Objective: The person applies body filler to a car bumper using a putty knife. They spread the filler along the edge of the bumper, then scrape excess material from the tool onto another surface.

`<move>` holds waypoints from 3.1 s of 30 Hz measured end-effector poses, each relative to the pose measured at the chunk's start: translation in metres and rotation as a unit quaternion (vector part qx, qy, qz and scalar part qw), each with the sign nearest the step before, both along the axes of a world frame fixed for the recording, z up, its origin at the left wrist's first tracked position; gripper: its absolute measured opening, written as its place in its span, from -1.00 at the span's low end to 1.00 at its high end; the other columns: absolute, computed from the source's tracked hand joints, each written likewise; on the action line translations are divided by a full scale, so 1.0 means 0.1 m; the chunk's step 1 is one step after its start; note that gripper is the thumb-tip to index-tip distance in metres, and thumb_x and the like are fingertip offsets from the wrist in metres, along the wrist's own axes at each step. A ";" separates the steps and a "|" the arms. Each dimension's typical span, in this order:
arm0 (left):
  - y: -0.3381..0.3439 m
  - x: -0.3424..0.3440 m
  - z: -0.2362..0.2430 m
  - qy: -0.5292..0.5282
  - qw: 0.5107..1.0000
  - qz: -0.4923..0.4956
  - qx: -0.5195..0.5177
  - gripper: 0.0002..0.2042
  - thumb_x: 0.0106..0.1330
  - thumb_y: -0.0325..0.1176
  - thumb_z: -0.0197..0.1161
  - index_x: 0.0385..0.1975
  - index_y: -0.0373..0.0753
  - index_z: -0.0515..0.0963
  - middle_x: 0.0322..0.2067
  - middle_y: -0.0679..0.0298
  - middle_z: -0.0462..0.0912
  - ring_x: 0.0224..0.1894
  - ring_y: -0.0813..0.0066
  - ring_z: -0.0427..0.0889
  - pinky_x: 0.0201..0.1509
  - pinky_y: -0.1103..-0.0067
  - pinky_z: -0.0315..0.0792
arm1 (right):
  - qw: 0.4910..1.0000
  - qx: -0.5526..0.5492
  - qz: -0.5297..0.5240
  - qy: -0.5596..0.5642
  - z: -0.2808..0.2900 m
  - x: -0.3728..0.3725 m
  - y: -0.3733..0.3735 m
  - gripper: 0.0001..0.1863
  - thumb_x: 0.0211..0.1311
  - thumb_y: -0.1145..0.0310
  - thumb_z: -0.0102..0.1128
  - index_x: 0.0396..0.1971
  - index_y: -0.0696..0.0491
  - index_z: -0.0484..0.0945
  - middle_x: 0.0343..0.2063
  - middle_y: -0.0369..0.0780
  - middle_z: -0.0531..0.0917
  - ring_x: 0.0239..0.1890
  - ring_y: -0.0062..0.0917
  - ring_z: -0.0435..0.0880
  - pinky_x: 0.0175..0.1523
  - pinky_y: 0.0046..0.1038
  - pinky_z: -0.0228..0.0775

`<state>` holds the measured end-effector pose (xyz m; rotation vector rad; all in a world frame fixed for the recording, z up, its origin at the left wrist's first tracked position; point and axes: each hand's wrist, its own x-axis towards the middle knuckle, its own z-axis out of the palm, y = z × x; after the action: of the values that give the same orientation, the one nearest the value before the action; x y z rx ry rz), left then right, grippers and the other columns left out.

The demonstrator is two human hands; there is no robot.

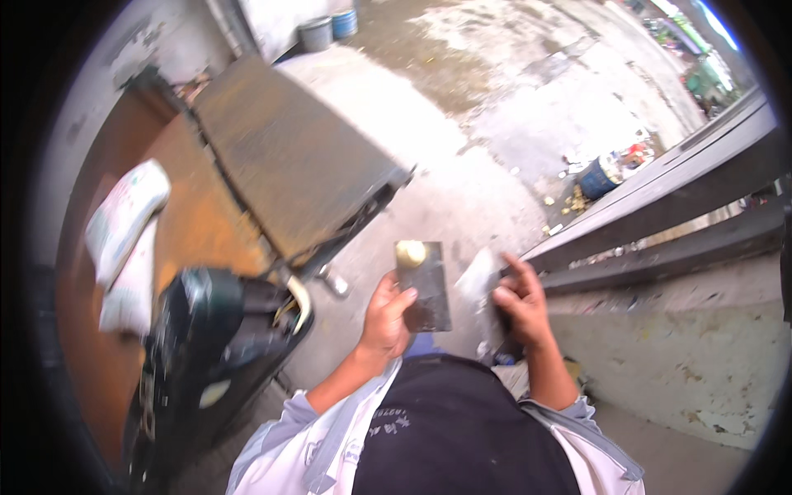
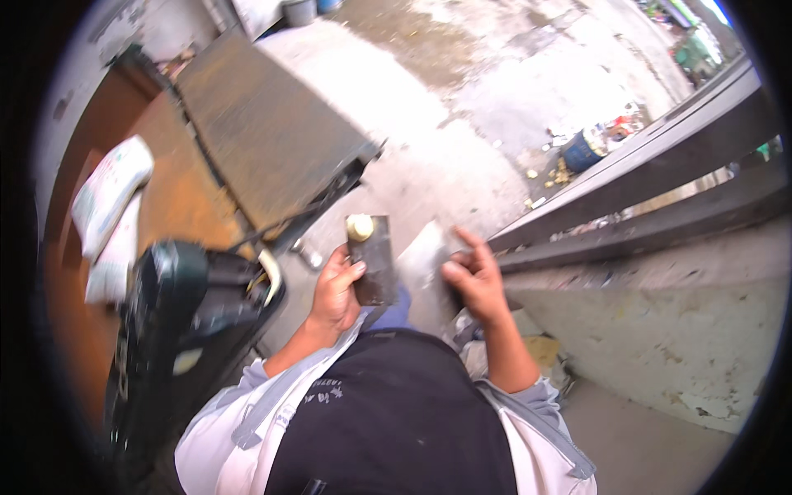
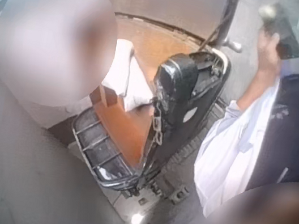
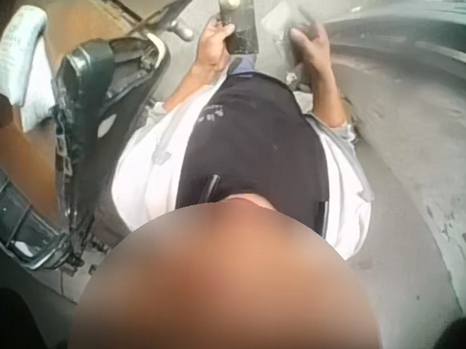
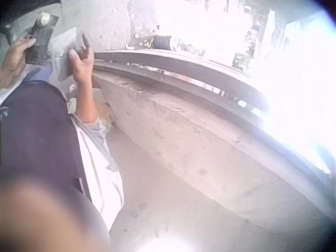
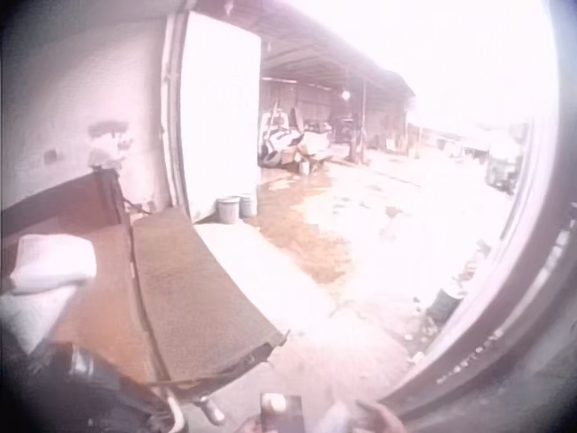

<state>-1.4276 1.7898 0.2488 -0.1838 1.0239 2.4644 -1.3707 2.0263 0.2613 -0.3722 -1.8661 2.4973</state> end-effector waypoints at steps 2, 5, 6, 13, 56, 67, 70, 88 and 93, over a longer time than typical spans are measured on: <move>0.26 -0.47 0.10 0.009 1.000 -0.008 0.016 -0.51 0.27 -0.55 0.05 0.24 -0.34 0.24 0.08 0.08 0.51 0.15 0.23 0.50 0.28 0.31 0.35 | 0.996 0.041 0.064 -0.044 0.30 -0.42 0.10 -0.24 0.10 0.44 0.36 0.33 0.04 0.25 -0.33 -0.40 0.53 -0.29 -0.75 0.48 -0.21 -0.64 0.35; 0.58 -1.06 0.44 0.021 0.998 -0.011 0.063 -0.51 0.28 -0.59 0.02 0.24 -0.35 0.21 0.10 0.08 0.48 0.12 0.26 0.51 0.25 0.31 0.37 | 0.978 0.039 0.206 -0.002 0.55 -1.05 0.32 -0.26 0.19 0.36 0.36 0.35 0.02 0.22 -0.35 -0.39 0.53 -0.30 -0.74 0.47 -0.21 -0.62 0.33; 0.66 -1.24 0.48 0.042 0.997 -0.012 0.066 -0.52 0.28 -0.59 0.01 0.24 -0.34 0.22 0.11 0.08 0.47 0.12 0.26 0.51 0.26 0.31 0.36 | 0.972 0.021 0.232 0.030 0.52 -1.27 0.38 -0.26 0.23 0.32 0.34 0.37 0.00 0.20 -0.36 -0.39 0.53 -0.32 -0.75 0.46 -0.24 -0.62 0.33; 1.26 -2.35 0.47 0.090 0.995 0.039 0.018 -0.53 0.24 -0.62 0.02 0.20 -0.32 0.26 0.09 0.09 0.50 0.12 0.31 0.51 0.30 0.38 0.30 | 0.972 -0.002 0.228 0.055 0.29 -2.83 1.14 -0.20 0.24 0.34 0.33 0.41 0.00 0.08 -0.31 -0.38 0.52 -0.30 -0.77 0.42 -0.23 -0.65 0.29; 1.37 -9.53 0.31 0.137 0.844 0.462 -0.236 -0.59 0.42 -0.58 -0.10 0.27 -0.40 0.17 0.02 0.11 0.54 0.03 0.50 0.53 0.15 0.57 0.37 | 0.635 0.401 0.333 0.571 0.76 -11.30 0.30 -0.45 -0.04 0.46 0.36 0.07 -0.03 0.55 0.03 -0.38 0.64 0.06 -0.26 0.56 0.05 -0.10 0.28; 0.27 -11.53 0.28 0.146 0.559 0.563 -0.592 -0.65 0.42 -0.53 -0.03 0.17 -0.50 0.28 -0.13 0.00 0.64 -0.12 0.35 0.66 -0.04 0.51 0.50 | 0.779 0.100 0.558 0.267 0.38 -13.98 -0.40 -0.45 0.26 0.51 0.21 0.26 0.12 0.34 0.16 -0.17 0.53 0.23 -0.41 0.42 0.29 -0.40 0.23; -0.17 -11.85 0.17 0.106 0.647 0.606 -0.450 -0.61 0.42 -0.56 -0.06 0.22 -0.49 0.21 0.02 0.05 0.57 0.05 0.40 0.57 0.14 0.52 0.41 | 0.786 0.021 0.601 0.145 0.20 -14.66 -0.75 -0.43 0.31 0.49 0.18 0.30 0.10 0.27 0.21 -0.15 0.48 0.28 -0.46 0.38 0.26 -0.41 0.25; -3.02 -14.27 -0.12 -0.085 0.682 0.719 -0.103 -0.57 0.23 -0.65 -0.03 0.14 -0.35 0.37 -0.05 0.14 0.58 -0.01 0.43 0.57 0.14 0.48 0.40 | 0.693 0.085 0.712 0.076 0.14 -17.83 -4.37 -0.44 0.27 0.53 0.16 0.27 0.11 0.29 0.18 -0.15 0.50 0.29 -0.48 0.37 0.19 -0.45 0.30; -3.71 -14.63 -0.32 -0.109 0.626 0.763 -0.114 -0.53 0.20 -0.66 -0.04 0.17 -0.34 0.35 0.00 0.13 0.56 0.06 0.37 0.53 0.22 0.44 0.35 | 0.625 0.086 0.772 0.078 -0.04 -18.43 -5.63 -0.45 0.27 0.57 0.15 0.26 0.11 0.31 0.19 -0.18 0.49 0.29 -0.51 0.37 0.19 -0.49 0.26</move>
<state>-2.8904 1.4184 0.2172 -2.1949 1.2635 3.3548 -3.2140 1.4638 0.2572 2.3237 -2.7648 2.3763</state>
